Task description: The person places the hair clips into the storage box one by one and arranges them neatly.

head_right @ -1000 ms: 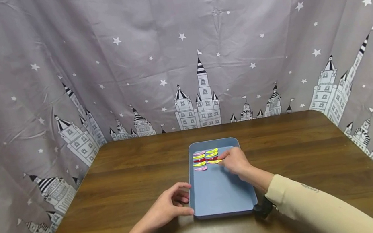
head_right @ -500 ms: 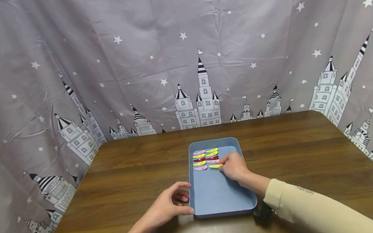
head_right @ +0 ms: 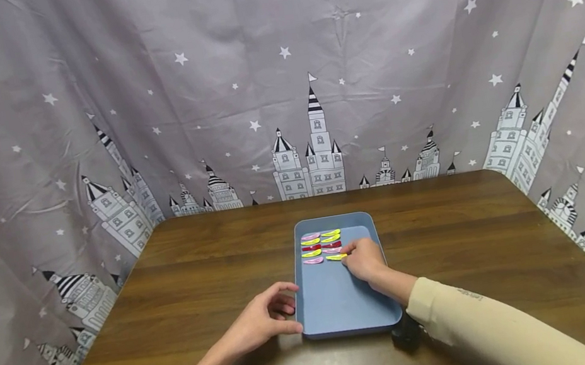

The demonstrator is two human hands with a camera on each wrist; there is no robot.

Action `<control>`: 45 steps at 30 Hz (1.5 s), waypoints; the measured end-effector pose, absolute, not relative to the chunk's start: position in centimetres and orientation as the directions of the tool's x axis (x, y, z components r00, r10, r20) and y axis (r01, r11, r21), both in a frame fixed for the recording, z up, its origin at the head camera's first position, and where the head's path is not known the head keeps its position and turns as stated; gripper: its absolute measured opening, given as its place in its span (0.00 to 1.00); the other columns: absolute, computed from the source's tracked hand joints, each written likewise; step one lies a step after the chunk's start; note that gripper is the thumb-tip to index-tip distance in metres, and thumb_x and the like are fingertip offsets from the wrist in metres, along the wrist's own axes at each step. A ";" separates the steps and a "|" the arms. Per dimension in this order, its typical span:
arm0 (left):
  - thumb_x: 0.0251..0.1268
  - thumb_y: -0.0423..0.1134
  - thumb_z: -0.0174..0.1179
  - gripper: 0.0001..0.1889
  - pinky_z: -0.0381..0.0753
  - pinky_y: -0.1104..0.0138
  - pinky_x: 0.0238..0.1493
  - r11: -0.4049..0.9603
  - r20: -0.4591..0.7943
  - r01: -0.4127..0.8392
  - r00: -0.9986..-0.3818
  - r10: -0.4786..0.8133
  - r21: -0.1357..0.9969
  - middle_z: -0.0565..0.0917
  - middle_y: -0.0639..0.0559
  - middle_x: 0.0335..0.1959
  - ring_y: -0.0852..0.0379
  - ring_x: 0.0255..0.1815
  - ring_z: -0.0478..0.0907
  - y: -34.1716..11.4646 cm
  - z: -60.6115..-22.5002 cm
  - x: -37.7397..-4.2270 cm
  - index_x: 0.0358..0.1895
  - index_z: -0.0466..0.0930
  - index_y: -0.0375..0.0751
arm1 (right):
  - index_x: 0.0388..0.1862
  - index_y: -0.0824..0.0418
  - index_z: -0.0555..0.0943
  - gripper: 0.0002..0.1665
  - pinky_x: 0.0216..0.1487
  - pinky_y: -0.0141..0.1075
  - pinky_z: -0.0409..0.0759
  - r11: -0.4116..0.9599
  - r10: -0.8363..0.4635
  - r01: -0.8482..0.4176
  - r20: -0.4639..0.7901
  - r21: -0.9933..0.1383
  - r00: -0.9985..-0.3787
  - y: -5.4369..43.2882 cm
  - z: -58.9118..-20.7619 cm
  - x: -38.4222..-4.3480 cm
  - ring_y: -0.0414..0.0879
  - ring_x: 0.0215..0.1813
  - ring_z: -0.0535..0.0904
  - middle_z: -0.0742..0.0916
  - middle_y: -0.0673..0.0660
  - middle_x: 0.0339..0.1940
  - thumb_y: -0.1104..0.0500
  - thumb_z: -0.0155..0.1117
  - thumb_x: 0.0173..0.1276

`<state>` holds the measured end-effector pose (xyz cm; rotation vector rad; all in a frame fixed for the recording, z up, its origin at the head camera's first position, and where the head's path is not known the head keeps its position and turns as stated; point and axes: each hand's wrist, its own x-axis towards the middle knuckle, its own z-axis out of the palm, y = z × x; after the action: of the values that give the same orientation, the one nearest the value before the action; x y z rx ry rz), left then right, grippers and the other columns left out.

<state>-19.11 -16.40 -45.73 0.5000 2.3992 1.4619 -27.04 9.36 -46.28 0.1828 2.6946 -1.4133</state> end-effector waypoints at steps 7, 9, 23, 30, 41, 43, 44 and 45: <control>0.52 0.41 0.78 0.34 0.80 0.64 0.47 0.423 -0.053 0.154 -0.898 0.438 0.893 0.83 0.45 0.46 0.52 0.47 0.80 -16.4 -45.7 -19.0 0.63 0.74 0.42 | 0.46 0.64 0.87 0.10 0.30 0.37 0.66 0.564 0.079 0.153 -0.132 -0.812 -0.988 9.0 -46.5 -27.2 0.51 0.38 0.74 0.84 0.62 0.48 0.65 0.65 0.68; 0.52 0.41 0.78 0.34 0.80 0.65 0.47 0.422 -0.050 0.156 -0.897 0.438 0.893 0.83 0.45 0.46 0.52 0.47 0.80 -16.4 -45.7 -19.0 0.63 0.74 0.41 | 0.46 0.64 0.87 0.09 0.30 0.36 0.66 0.565 0.086 0.156 -0.131 -0.810 -0.988 8.8 -46.6 -27.3 0.51 0.37 0.74 0.84 0.62 0.46 0.65 0.66 0.68; 0.52 0.41 0.78 0.34 0.80 0.63 0.48 0.428 -0.061 0.147 -0.898 0.436 0.892 0.82 0.45 0.46 0.51 0.48 0.80 -16.3 -45.6 -19.0 0.63 0.74 0.42 | 0.47 0.64 0.87 0.10 0.31 0.36 0.67 0.562 0.085 0.146 -0.118 -0.814 -0.989 8.8 -46.8 -27.3 0.50 0.37 0.75 0.84 0.62 0.48 0.65 0.67 0.68; 0.52 0.42 0.78 0.34 0.79 0.62 0.49 0.426 -0.071 0.136 -0.897 0.436 0.894 0.82 0.44 0.47 0.50 0.48 0.80 -16.4 -45.5 -19.0 0.64 0.74 0.42 | 0.47 0.65 0.87 0.11 0.27 0.35 0.64 0.548 0.082 0.141 -0.114 -0.824 -0.990 8.8 -46.8 -27.3 0.48 0.31 0.72 0.83 0.62 0.49 0.66 0.67 0.67; 0.52 0.41 0.78 0.34 0.80 0.63 0.48 0.429 -0.058 0.149 -0.899 0.433 0.891 0.82 0.44 0.46 0.52 0.47 0.80 -16.3 -45.5 -19.0 0.63 0.74 0.42 | 0.46 0.64 0.87 0.11 0.27 0.36 0.63 0.549 0.077 0.127 -0.101 -0.826 -0.992 8.8 -46.6 -27.4 0.47 0.30 0.69 0.82 0.61 0.45 0.67 0.68 0.64; 0.52 0.41 0.78 0.34 0.80 0.63 0.48 0.425 -0.056 0.149 -0.900 0.433 0.893 0.82 0.44 0.46 0.52 0.47 0.80 -16.3 -45.6 -19.0 0.63 0.74 0.42 | 0.45 0.64 0.87 0.11 0.28 0.36 0.63 0.550 0.073 0.116 -0.091 -0.827 -0.993 8.9 -46.6 -27.4 0.46 0.30 0.69 0.82 0.60 0.45 0.67 0.68 0.63; 0.52 0.41 0.78 0.34 0.80 0.64 0.48 0.423 -0.057 0.147 -0.899 0.434 0.894 0.82 0.44 0.46 0.52 0.47 0.80 -16.3 -45.6 -19.0 0.63 0.74 0.41 | 0.45 0.64 0.87 0.11 0.28 0.36 0.63 0.552 0.071 0.112 -0.087 -0.826 -0.994 8.9 -46.6 -27.3 0.46 0.29 0.69 0.82 0.59 0.44 0.66 0.69 0.63; 0.53 0.40 0.78 0.34 0.79 0.64 0.48 0.420 -0.058 0.146 -0.899 0.435 0.896 0.82 0.45 0.46 0.52 0.47 0.80 -16.3 -45.7 -19.0 0.63 0.74 0.41 | 0.45 0.64 0.87 0.11 0.27 0.35 0.62 0.555 0.067 0.109 -0.086 -0.825 -0.994 8.9 -46.6 -27.3 0.45 0.28 0.68 0.82 0.58 0.41 0.65 0.69 0.63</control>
<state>-18.97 -16.29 -45.71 0.5043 2.3974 1.4700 -27.28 8.95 -46.55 0.1548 2.7304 -1.4538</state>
